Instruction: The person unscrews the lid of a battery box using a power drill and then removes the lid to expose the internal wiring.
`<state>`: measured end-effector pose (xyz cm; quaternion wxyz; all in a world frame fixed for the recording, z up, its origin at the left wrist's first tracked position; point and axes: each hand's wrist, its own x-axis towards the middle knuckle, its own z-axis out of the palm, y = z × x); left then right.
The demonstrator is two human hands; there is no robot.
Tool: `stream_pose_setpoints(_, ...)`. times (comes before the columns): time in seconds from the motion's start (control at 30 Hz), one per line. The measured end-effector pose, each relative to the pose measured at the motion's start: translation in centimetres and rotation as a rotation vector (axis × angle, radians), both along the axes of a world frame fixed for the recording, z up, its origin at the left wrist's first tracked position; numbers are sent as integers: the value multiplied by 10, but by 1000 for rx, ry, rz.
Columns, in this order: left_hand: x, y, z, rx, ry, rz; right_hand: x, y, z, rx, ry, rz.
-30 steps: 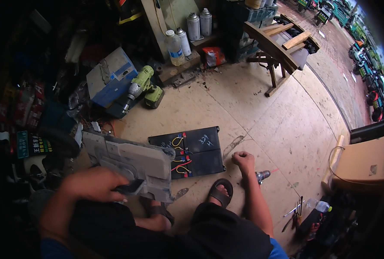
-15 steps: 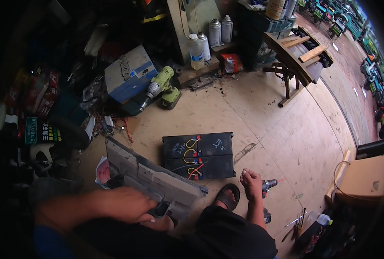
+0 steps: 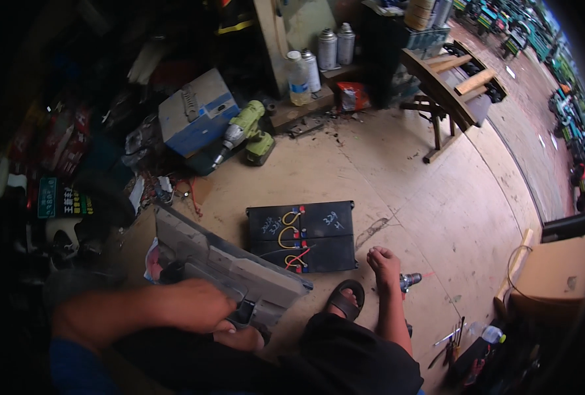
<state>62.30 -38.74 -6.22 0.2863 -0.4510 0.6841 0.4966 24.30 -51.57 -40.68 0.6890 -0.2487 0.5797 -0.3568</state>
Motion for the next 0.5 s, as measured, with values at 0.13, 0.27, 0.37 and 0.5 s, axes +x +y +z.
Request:
stream_pose_setpoints(0.13,5,-2,0,54,-52,-63,-8,-15,-28,-89,124,-29)
stream_pose_setpoints(0.27,-3,-14,8,39,-88,-45,-24,-27,-44,-228,530,88)
stream_pose_setpoints(0.37,-1,-11,8,-214,-29,16,-26,-36,-40,-291,770,143)
stream_pose_setpoints(0.5,-4,-19,14,-382,-61,-18,-31,-43,-43,-408,911,166)
